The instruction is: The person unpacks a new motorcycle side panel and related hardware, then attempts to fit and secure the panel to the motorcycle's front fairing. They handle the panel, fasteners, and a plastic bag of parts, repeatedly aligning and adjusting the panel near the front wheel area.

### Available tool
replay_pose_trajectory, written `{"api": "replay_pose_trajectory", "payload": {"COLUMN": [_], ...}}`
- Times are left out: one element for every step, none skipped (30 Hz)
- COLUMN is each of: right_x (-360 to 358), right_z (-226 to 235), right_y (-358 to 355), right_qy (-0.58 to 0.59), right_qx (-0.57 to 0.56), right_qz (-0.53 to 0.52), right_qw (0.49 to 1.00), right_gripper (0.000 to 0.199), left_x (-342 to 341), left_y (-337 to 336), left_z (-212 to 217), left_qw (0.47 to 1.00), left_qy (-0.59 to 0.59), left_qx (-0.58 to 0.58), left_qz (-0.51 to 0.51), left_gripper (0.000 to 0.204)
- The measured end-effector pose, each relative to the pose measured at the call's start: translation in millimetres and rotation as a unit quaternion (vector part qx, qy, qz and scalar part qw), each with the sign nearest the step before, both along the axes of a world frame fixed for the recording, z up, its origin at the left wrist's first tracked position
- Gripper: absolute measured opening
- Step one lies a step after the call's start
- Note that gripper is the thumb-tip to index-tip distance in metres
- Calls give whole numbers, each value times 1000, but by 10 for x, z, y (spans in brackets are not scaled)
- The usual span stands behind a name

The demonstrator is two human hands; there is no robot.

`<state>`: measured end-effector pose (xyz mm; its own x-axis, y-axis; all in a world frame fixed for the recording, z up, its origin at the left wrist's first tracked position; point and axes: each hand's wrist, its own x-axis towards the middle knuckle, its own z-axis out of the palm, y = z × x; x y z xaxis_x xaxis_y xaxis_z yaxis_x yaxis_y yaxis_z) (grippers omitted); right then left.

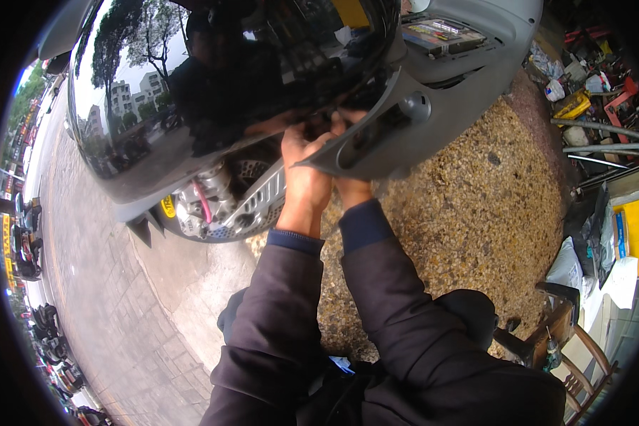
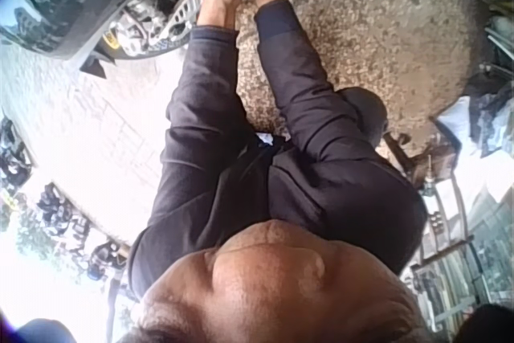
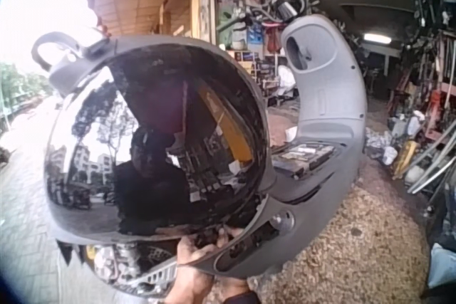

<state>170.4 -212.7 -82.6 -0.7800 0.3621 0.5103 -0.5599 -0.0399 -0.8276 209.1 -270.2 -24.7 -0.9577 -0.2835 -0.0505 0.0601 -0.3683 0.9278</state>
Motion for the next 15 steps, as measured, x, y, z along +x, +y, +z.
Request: {"api": "replay_pose_trajectory", "payload": {"right_x": [-2,-4,-6,-9,-13,-18,-21,-26,-31,-36,-38,-43,-45,-47,-49], "right_z": [-6,-11,-16,-21,-25,-29,-32,-35,-35,-36,-36,-34,-32,-29,-26], "right_y": [-6,-13,-20,-28,-38,-45,-50,-52,-51,-49,-43,-35,-28,-22,-19], "right_qy": [-7,-12,-13,-11,-19,-22,-31,-27,-25,-24,-24,-23,-23,-10,4], "right_qx": [-10,-26,-40,-49,-71,-88,-100,-98,-89,-81,-68,-55,-42,-26,-9], "right_qz": [5,17,23,24,40,50,58,58,57,56,51,47,43,33,23], "right_qw": [1000,999,999,998,997,995,993,993,994,995,996,997,998,999,1000], "right_gripper": [12,13,13,13,14,14,15,15,15,15,15,16,16,17,18], "left_x": [-3,-6,-7,-8,-9,-10,-11,-15,-25,-33,-39,-49,-57,-62,-65], "left_y": [-3,-5,-7,-9,-11,-12,-13,-13,-15,-19,-25,-30,-34,-35,-35], "left_z": [6,10,12,12,9,3,-8,-21,-34,-50,-65,-78,-88,-94,-95], "left_qw": [1000,1000,1000,1000,1000,1000,1000,1000,1000,1000,1000,1000,1000,999,999], "left_qy": [10,12,10,11,10,9,11,13,24,19,20,22,25,29,32], "left_qx": [0,-2,-5,-5,-5,-5,-3,-1,4,2,2,2,3,3,4], "left_qz": [-8,-10,-10,-15,-18,-22,-18,-15,-12,-15,-17,-20,-17,-14,-11], "left_gripper": [33,33,34,35,36,37,38,39,40,41,41,42,42,43,43]}}
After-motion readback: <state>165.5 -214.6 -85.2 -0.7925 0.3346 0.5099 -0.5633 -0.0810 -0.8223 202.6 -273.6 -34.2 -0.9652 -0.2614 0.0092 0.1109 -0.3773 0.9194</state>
